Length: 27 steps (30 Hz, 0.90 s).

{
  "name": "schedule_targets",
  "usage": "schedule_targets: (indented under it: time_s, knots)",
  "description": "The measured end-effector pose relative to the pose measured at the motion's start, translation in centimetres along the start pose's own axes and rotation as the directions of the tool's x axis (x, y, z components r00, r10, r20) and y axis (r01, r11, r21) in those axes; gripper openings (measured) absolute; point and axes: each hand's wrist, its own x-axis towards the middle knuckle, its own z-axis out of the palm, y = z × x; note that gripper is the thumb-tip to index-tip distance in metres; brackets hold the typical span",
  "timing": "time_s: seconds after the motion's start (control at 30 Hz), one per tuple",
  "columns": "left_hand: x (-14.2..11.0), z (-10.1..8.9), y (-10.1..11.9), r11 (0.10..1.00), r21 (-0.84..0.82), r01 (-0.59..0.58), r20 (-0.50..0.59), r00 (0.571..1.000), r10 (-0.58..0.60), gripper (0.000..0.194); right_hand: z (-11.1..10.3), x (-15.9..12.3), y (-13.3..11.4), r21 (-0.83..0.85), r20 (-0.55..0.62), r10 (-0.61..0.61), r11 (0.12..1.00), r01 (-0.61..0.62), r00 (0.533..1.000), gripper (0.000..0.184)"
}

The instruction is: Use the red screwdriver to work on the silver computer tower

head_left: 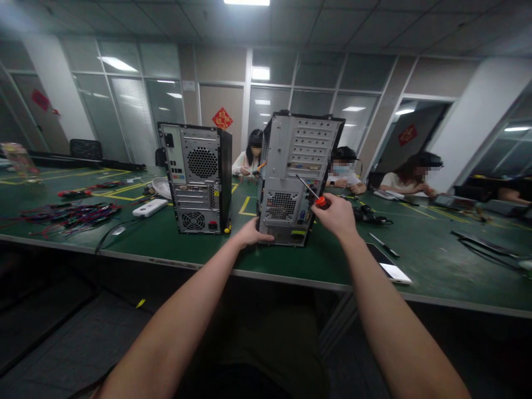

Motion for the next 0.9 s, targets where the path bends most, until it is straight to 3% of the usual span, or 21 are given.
schedule_targets:
  time_s: [0.13, 0.37, 0.73, 0.9]
  knots:
    - [0.2, 0.0, 0.1, 0.999, -0.045, 0.015, 0.024, 1.0, -0.014, 0.105, 0.5, -0.1, -1.4, -0.169, -0.058, 0.1, 0.98, -0.108, 0.993, 0.026]
    - [1.0, 0.8, 0.0, 0.998, -0.058, 0.007, 0.051, 0.999, -0.004, 0.108, 0.0, -0.2, -1.5, -0.19, -0.071, 0.171, 0.965, -0.181, 0.983, 0.033]
    - [4.4, 5.9, -0.3, 1.0, -0.007, 0.006, 0.057, 0.998, -0.005, 0.107, -1.5, 0.8, 3.7, -0.175, -0.117, 0.181, 0.964, -0.2, 0.976, 0.031]
    - [5.1, 7.2, -0.1, 1.0, -0.002, -0.011, 0.062, 0.998, 0.011, 0.112, -1.6, 1.1, 4.7, -0.125, -0.105, 0.215, 0.966, -0.227, 0.971, 0.032]
